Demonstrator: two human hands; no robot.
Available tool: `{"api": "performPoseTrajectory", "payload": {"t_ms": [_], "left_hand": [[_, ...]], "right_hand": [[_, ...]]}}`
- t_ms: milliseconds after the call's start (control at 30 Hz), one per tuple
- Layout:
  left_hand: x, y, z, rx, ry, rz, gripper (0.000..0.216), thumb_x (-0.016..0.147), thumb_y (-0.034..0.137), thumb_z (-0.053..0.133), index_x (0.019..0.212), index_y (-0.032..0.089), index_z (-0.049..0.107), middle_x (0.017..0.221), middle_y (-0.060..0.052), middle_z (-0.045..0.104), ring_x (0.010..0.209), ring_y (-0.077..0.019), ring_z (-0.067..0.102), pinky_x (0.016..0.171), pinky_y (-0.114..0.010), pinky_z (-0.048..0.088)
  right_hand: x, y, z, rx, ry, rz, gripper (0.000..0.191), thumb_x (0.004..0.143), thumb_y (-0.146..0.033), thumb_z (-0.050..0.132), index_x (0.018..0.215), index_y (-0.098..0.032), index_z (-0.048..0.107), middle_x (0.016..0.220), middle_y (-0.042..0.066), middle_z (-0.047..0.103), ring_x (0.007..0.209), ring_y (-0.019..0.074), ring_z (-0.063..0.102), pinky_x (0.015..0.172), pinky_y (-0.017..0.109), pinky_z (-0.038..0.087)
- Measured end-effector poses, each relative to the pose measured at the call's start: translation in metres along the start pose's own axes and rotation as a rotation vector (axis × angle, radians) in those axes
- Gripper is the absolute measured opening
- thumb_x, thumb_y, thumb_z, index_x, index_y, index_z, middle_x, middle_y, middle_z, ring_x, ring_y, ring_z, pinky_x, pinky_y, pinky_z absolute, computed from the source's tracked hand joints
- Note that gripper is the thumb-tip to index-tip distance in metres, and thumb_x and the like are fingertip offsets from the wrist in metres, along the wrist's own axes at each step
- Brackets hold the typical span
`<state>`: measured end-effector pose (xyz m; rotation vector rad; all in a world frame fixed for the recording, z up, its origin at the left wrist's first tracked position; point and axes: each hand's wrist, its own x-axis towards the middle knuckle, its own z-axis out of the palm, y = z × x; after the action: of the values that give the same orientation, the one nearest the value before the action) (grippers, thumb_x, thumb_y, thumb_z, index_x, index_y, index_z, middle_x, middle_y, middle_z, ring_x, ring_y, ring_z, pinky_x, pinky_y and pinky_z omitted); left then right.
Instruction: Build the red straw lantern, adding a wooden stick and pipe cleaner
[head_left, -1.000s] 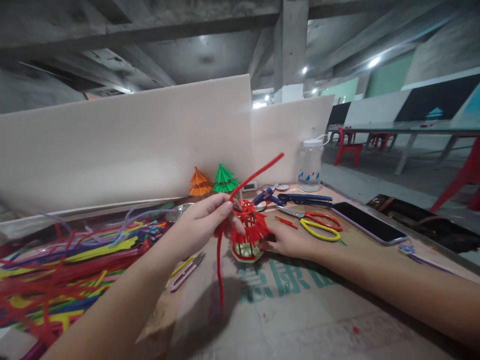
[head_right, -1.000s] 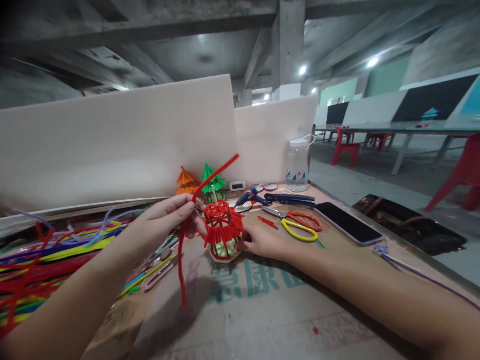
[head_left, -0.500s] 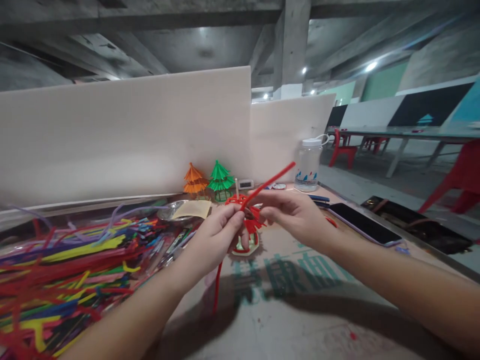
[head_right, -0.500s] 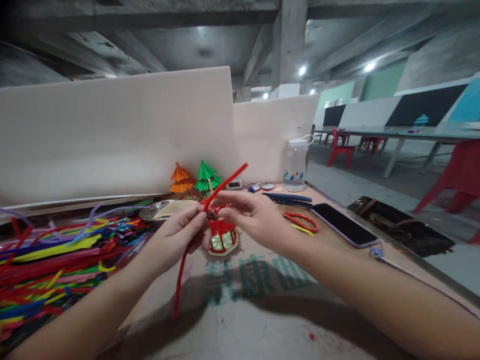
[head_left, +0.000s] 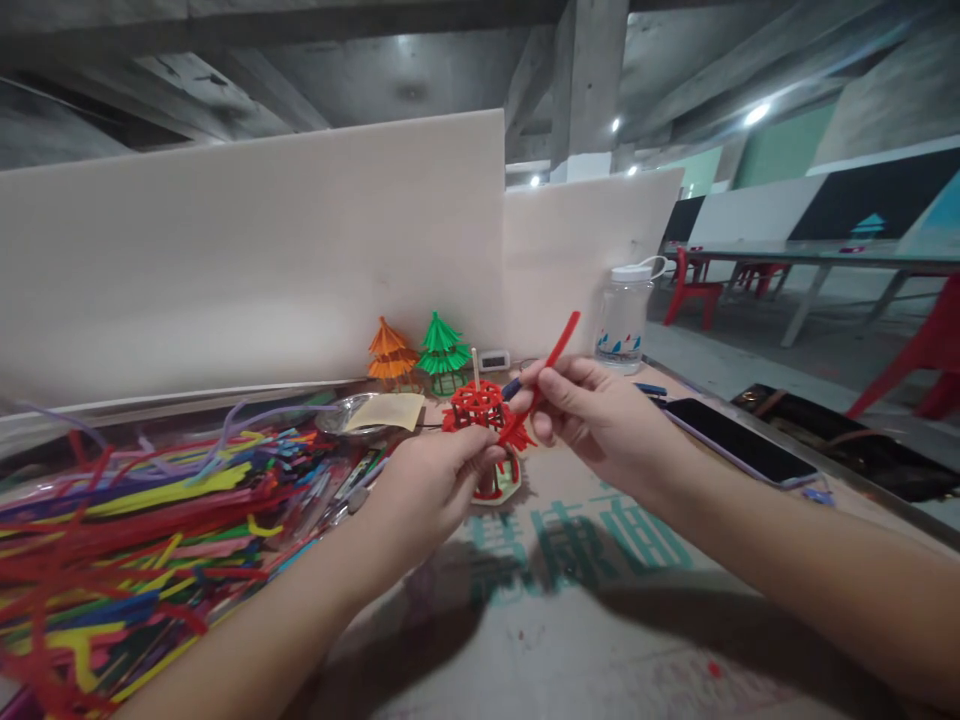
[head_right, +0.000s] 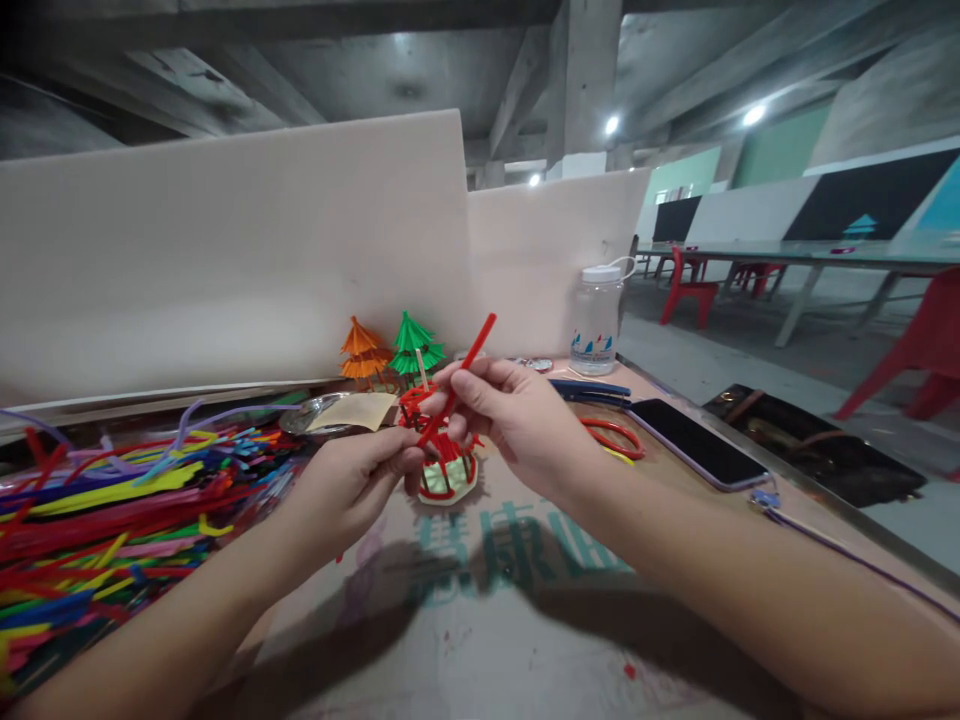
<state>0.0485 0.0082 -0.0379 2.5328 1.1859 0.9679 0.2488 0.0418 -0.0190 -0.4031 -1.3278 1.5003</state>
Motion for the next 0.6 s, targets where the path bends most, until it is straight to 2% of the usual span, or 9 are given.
{"api": "performPoseTrajectory", "payload": {"t_ms": [133,267,367,467,600], "left_hand": [[-0.001,0.001,0.000,0.027,-0.091,0.013,0.035,0.101,0.033,0.042,0.069,0.020,0.053,0.065,-0.002,0.062,0.058,-0.0146,0.053,0.057,-0.025,0.035],[-0.002,0.004,-0.001,0.067,-0.211,0.057,0.036,0.103,0.036,0.041,0.081,0.020,0.065,0.074,-0.005,0.069,0.063,-0.0163,0.058,0.060,-0.027,0.037],[-0.003,0.006,-0.005,0.053,-0.275,0.073,0.034,0.104,0.036,0.042,0.088,0.021,0.069,0.077,-0.005,0.071,0.065,-0.0169,0.060,0.061,-0.027,0.039],[-0.003,0.004,-0.015,0.078,-0.273,0.111,0.031,0.102,0.029,0.042,0.084,0.021,0.065,0.070,-0.002,0.066,0.059,-0.0148,0.054,0.058,-0.027,0.034],[-0.004,-0.004,-0.033,0.135,-0.172,0.132,0.032,0.103,0.029,0.041,0.080,0.021,0.061,0.069,-0.001,0.061,0.061,-0.0147,0.049,0.060,-0.027,0.032]], "right_hand": [[0.000,-0.020,-0.005,-0.053,0.083,-0.098,0.030,0.071,-0.045,0.091,0.083,-0.023,0.074,0.072,-0.002,0.071,0.052,0.0071,0.055,0.051,0.022,0.048],[0.000,-0.038,-0.012,-0.150,0.148,-0.211,0.028,0.075,-0.048,0.088,0.085,-0.025,0.073,0.060,-0.006,0.057,0.044,0.0052,0.041,0.039,0.021,0.030],[-0.002,-0.053,-0.017,-0.208,0.226,-0.311,0.021,0.082,-0.045,0.082,0.085,-0.026,0.072,0.059,-0.007,0.051,0.044,0.0043,0.037,0.040,0.021,0.027],[-0.006,-0.069,-0.024,-0.291,0.331,-0.436,0.014,0.093,-0.039,0.072,0.086,-0.027,0.070,0.064,-0.006,0.050,0.049,0.0057,0.039,0.044,0.022,0.030],[-0.011,-0.090,-0.034,-0.361,0.448,-0.596,0.017,0.100,-0.035,0.063,0.085,-0.030,0.069,0.071,-0.004,0.053,0.054,0.0083,0.042,0.050,0.026,0.033]]}}
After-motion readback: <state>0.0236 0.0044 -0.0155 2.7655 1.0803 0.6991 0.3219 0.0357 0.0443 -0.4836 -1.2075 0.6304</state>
